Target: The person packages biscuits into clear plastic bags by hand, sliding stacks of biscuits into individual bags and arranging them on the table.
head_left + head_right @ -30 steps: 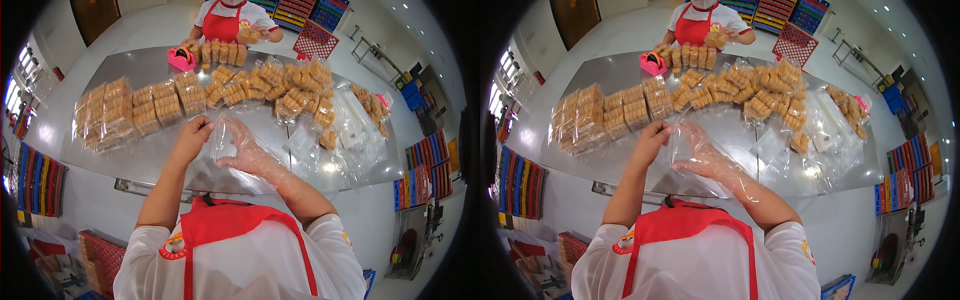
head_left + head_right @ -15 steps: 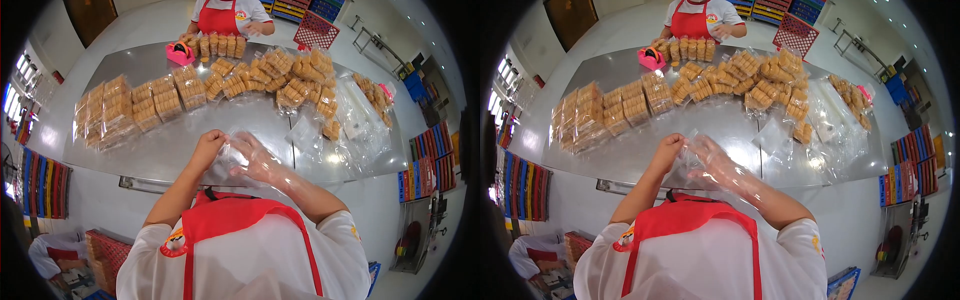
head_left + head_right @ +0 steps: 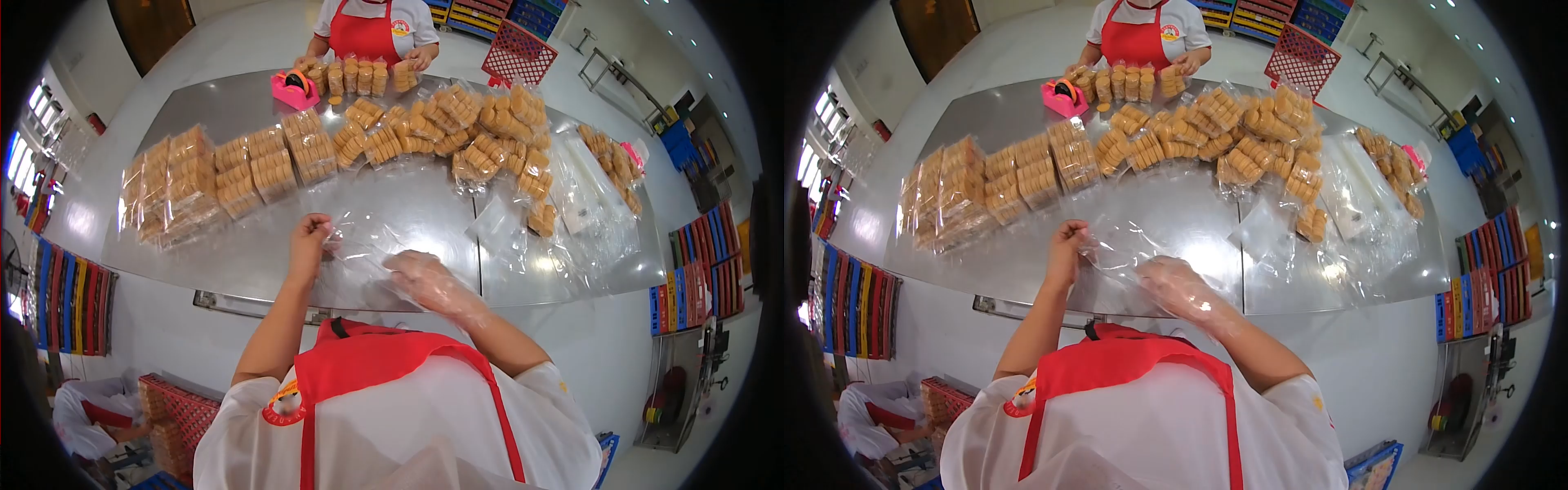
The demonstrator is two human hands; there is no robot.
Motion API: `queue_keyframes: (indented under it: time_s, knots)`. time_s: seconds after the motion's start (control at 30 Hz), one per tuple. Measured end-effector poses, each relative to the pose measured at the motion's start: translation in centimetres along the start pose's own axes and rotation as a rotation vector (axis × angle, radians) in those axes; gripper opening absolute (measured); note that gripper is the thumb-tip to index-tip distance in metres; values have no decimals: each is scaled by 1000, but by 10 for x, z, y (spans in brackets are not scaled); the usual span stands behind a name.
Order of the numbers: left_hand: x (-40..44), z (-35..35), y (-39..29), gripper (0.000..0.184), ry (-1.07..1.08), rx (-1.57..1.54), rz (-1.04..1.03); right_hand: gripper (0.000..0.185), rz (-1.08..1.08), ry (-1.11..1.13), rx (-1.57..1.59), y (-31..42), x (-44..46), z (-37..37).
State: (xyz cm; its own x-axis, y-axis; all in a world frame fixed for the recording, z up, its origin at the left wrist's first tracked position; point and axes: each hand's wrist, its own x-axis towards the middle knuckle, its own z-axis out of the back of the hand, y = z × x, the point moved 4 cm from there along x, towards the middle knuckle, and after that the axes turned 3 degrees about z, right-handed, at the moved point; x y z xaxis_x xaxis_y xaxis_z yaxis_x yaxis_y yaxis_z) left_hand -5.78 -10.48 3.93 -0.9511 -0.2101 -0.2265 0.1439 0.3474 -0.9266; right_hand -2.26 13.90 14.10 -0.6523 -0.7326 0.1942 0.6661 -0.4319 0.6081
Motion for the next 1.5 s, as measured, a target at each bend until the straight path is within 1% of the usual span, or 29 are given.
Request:
queue_keyframes:
  time_s: [0.03, 0.07, 0.1, 0.17, 0.2, 0.27, 0.3, 0.33, 0.37, 0.4, 0.47, 0.53, 0.57, 0.6, 0.7, 0.8, 0.87, 0.9, 1.0, 1.07, 1.1, 1.17, 1.23, 1.3, 1.33, 1.4, 1.43, 1.47, 1.5]
  knots:
    - [7, 10, -1, 13, -41, 0, -28, 22, -22, -78, -30, -7, -6, 9]
    - [15, 18, 0, 13, -119, 62, -78, 21, -44, -155, -58, -14, -14, 18]
    - [18, 20, -5, 13, -147, 128, -91, 21, -68, -231, -85, -22, -22, 25]
    - [20, 23, -14, 14, -202, 261, -115, 21, -121, -575, -192, -49, -40, 34]
    - [19, 28, -20, 14, -396, 402, -286, 25, -227, -722, -216, -62, -50, 33]
    - [11, 28, -25, 15, -783, 679, -630, 29, -333, -889, -228, -55, -63, 30]
    - [6, 19, -30, 16, -739, 683, -708, 31, -388, -974, -234, -53, -72, 27]
    - [-5, 8, -40, 17, -692, 685, -784, 37, -173, -1025, -445, -51, -75, 15]
    - [-14, -5, -50, 18, -645, 689, -858, 36, -74, -986, -492, -53, -81, 2]
    - [-16, -27, -62, 19, -527, 788, -982, 36, 24, -943, -536, -47, -79, -8]
    - [-11, -76, -85, 20, -277, 981, -1217, 38, 171, -811, -493, -27, -69, -17]
    - [22, -120, -95, 25, -45, 1179, -1156, 37, 210, -696, -356, -35, -62, -28]
    - [46, -137, -93, 24, -48, 1378, -962, 36, 222, -640, -287, -40, -61, -34]
    - [68, -146, -88, 23, -46, 1567, -756, 37, 169, -570, -250, -48, -55, -39]
    - [129, -141, -56, 22, 83, 1960, -420, 34, 4, -469, -163, -67, -51, -51]
    - [140, -133, -50, 21, 62, 1962, -393, 34, -93, -503, -128, -65, -50, -49]
    - [135, -131, -53, 20, -24, 1962, -556, 35, -120, -523, -109, -69, -50, -47]
    - [128, -135, -66, 19, -80, 1959, -639, 35, -123, -532, -103, -70, -49, -46]
    - [107, -141, -111, 15, -199, 1730, -836, 34, -116, -569, -82, -72, -51, -48]
    - [79, -141, -141, 12, -148, 1602, -962, 33, -75, -611, -79, -76, -53, -47]
    - [63, -140, -157, 12, -127, 1537, -1023, 34, -118, -642, 2, -76, -53, -41]
    - [23, -137, -175, 12, 32, 1429, -926, 39, -220, -700, 163, -63, -50, -18]
    - [-13, -130, -173, 11, 231, 1307, -864, 56, -144, -787, 368, -52, -36, 8]
    - [-43, -120, -160, 11, 456, 1168, -832, 61, -91, -769, 746, -47, -13, 15]
    - [-53, -117, -150, 11, 544, 1170, -744, 63, -70, -756, 941, -43, -7, 14]
    - [-71, -110, -130, 10, 715, 1170, -559, 58, -239, -369, 1328, -32, 3, -1]
    - [-73, -102, -119, 11, 701, 1141, -528, 56, -320, -162, 1508, -26, 3, -12]
    - [-71, -93, -100, 11, 688, 1113, -499, 45, -436, -78, 1578, -25, -1, -23]
    - [-69, -86, -87, 12, 670, 1084, -479, 43, -485, -95, 1521, -32, -4, -33]
